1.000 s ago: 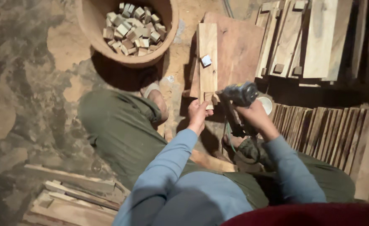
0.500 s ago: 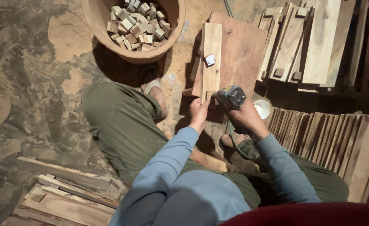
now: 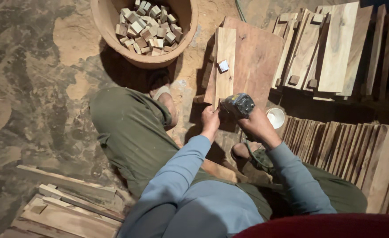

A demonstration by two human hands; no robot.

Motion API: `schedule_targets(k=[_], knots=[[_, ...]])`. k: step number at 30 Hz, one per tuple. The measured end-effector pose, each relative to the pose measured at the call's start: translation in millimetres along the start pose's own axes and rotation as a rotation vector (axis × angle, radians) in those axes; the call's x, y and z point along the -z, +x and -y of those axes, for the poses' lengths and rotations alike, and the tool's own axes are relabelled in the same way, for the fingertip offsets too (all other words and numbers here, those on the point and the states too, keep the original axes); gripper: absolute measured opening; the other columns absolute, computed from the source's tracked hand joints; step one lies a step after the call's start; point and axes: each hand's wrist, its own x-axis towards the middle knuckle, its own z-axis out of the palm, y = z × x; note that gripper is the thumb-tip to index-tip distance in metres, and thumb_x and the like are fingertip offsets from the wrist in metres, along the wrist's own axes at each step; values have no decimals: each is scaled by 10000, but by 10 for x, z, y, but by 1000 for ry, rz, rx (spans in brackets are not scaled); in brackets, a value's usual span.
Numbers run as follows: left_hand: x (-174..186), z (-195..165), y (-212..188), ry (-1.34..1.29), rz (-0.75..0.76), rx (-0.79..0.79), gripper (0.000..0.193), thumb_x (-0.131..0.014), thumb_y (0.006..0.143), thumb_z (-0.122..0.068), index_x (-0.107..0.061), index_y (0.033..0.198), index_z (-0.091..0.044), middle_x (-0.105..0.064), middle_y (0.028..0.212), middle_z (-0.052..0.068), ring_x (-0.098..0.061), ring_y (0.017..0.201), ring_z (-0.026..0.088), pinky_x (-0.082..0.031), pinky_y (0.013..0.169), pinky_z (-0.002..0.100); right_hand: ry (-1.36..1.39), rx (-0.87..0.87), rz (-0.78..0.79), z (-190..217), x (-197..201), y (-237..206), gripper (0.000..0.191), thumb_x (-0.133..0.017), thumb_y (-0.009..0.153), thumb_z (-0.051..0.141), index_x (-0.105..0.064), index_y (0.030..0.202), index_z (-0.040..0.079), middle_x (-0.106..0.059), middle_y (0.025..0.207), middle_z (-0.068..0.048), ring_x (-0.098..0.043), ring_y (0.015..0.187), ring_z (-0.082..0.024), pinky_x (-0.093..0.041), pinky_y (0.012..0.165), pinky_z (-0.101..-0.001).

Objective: The person sits on the floor and assembles small wooden frames by attaching square blocks to wooden slats. They apply glue to the blocks, position them on the slats, and use a nail gun to secure them. The person repeats this process for multiple frames.

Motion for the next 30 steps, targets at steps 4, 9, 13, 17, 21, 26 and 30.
schedule_targets(k=[4, 9, 13, 17, 21, 26, 30], knots=[[6, -18, -22, 49, -2, -52, 259, -782, 862, -239, -739, 980, -13, -761, 833, 76, -693, 761, 127, -538, 716, 324, 21, -38, -43, -100, -44, -44, 382, -688, 750, 184, -676, 1080, -7, -708, 872, -257, -722, 837, -401, -557, 731, -448], [22, -34, -54, -45, 41, -23, 259, -773, 846, -234, -740, 961, -5, -739, 812, 52, -647, 729, 101, -533, 672, 308, -30, -56, -42, -435, -136, -55, 384, -709, 746, 192, -695, 1076, -4, -716, 905, -264, -714, 870, -423, -556, 749, -451], [24, -15, -38, 34, 44, -21, 261, -778, 857, -238, -748, 944, 7, -739, 789, 72, -650, 699, 108, -529, 644, 303, -33, -6, -75, -605, -162, -45, 401, -712, 715, 181, -670, 1046, -42, -693, 878, -274, -697, 840, -435, -559, 739, -459], [20, -50, -26, -167, 143, 153, 262, -750, 873, -190, -673, 1004, 23, -724, 821, 102, -671, 658, 169, -548, 560, 325, 165, -111, -124, -547, -121, -137, 254, -717, 792, 129, -672, 988, -25, -659, 716, -178, -659, 619, -292, -525, 588, -413], [36, -81, -39, -303, 176, 336, 403, -739, 870, -138, -480, 1162, -37, -680, 834, 124, -661, 618, 200, -524, 480, 323, 679, -211, -255, -425, -27, -367, 122, -697, 899, 79, -674, 992, 4, -612, 663, -59, -587, 508, -151, -462, 451, -328], [114, 7, -72, -350, 308, 321, 465, -764, 886, -83, -476, 1242, -6, -662, 863, 97, -647, 634, 164, -536, 509, 306, 1021, -279, -395, -470, 118, -791, 143, -696, 930, 91, -643, 1036, 10, -573, 636, -35, -546, 493, -144, -445, 458, -305], [184, 143, -142, -305, 254, 419, 404, -759, 869, -43, -482, 1161, -72, -673, 912, 111, -681, 718, 191, -593, 610, 327, 1218, -289, -493, -633, 208, -1097, 170, -680, 938, 112, -607, 1045, 3, -549, 655, -36, -534, 527, -152, -462, 485, -326]])
